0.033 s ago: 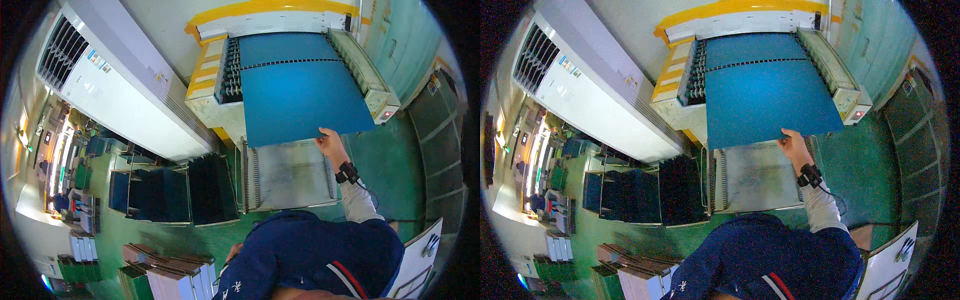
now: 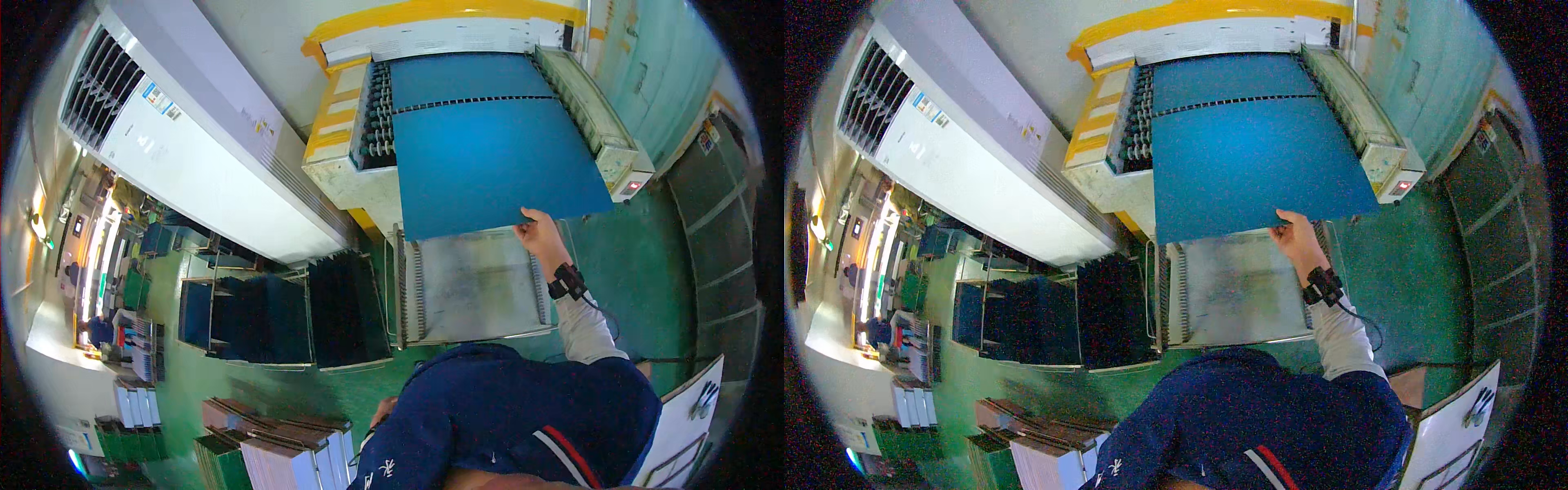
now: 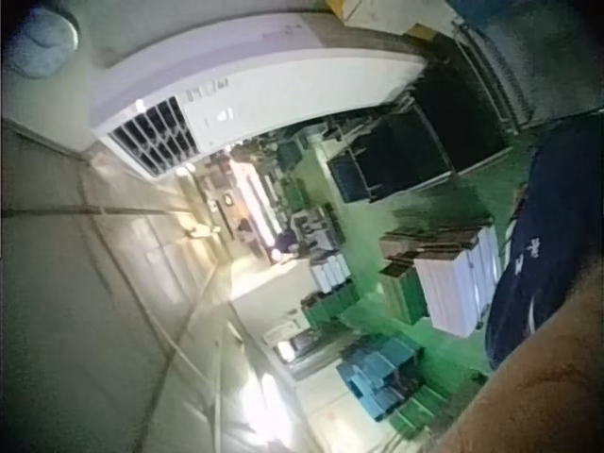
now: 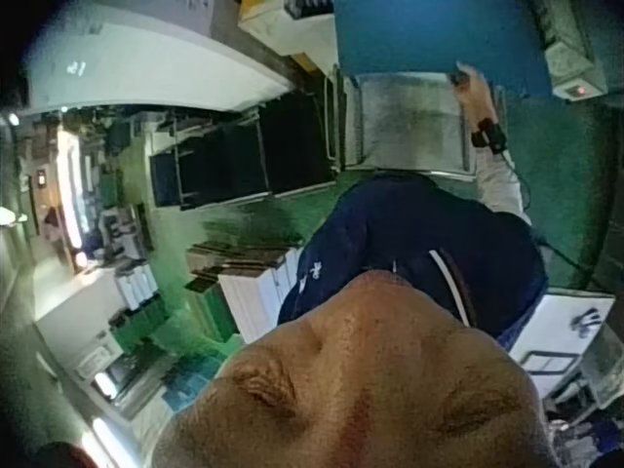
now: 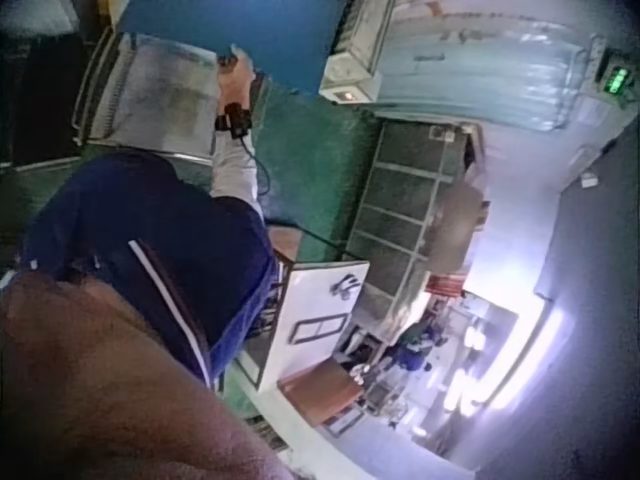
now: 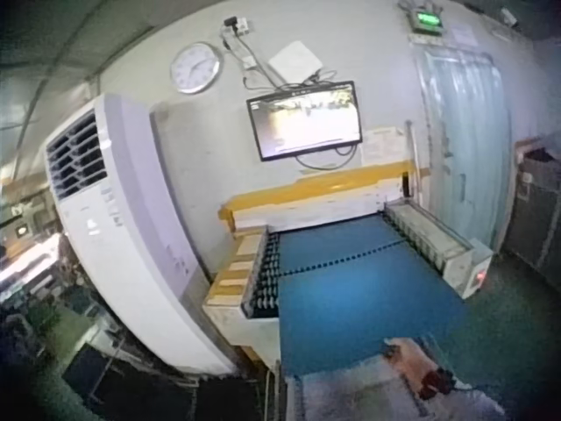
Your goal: Feeding blue rectangular sheets into a processing machine one by one.
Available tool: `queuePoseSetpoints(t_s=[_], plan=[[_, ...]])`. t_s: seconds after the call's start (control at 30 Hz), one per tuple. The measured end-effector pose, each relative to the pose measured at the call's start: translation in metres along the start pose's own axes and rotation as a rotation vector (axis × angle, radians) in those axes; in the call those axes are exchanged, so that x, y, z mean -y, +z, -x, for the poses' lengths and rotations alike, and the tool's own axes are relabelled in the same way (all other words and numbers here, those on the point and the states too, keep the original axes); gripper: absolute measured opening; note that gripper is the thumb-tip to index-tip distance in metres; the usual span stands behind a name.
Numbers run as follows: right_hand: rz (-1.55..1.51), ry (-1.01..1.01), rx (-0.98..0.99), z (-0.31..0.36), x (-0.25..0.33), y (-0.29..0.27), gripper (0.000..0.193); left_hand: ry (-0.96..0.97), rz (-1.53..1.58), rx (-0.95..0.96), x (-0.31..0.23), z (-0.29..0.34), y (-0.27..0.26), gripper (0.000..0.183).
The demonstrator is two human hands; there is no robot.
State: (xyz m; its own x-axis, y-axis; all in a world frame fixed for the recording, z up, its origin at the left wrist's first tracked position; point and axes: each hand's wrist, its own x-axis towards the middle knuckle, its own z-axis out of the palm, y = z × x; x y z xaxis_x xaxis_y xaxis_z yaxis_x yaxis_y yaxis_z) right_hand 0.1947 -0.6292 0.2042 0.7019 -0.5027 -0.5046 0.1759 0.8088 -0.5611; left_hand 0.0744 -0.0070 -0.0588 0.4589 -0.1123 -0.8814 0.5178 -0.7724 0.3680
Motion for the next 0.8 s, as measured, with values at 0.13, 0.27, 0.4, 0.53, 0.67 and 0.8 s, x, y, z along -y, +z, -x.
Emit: queuePoseSetpoints(t_s=[0.13,0.27,0.4,0.53,0.67,0.8], plan=[[-0.007,0.011,-0.040,0.001,0.002,0.015,0.016,-0.001,0.006,-0.009,-0.007,-0.005,-0.003,0.028],[0.041,0.006,-0.032,-0.013,0.005,0.012,0.016,-0.012,0.009,-0.008,-0.007,-0.002,-0.003,0.028],[0.019,0.035,-0.020,-0.014,0.006,0.019,0.017,-0.019,0.017,-0.013,-0.007,0.002,-0.003,0.028],[0.045,-0.001,0.037,-0.013,0.005,0.025,0.017,-0.027,0.026,-0.017,-0.007,0.005,-0.003,0.029],[0.072,-0.026,0.025,-0.014,0.002,0.031,0.018,-0.036,0.036,-0.019,-0.006,0.008,-0.003,0.029],[0.081,0.001,0.038,-0.029,0.001,0.028,0.019,-0.036,0.045,-0.022,-0.007,0.010,-0.002,0.030]])
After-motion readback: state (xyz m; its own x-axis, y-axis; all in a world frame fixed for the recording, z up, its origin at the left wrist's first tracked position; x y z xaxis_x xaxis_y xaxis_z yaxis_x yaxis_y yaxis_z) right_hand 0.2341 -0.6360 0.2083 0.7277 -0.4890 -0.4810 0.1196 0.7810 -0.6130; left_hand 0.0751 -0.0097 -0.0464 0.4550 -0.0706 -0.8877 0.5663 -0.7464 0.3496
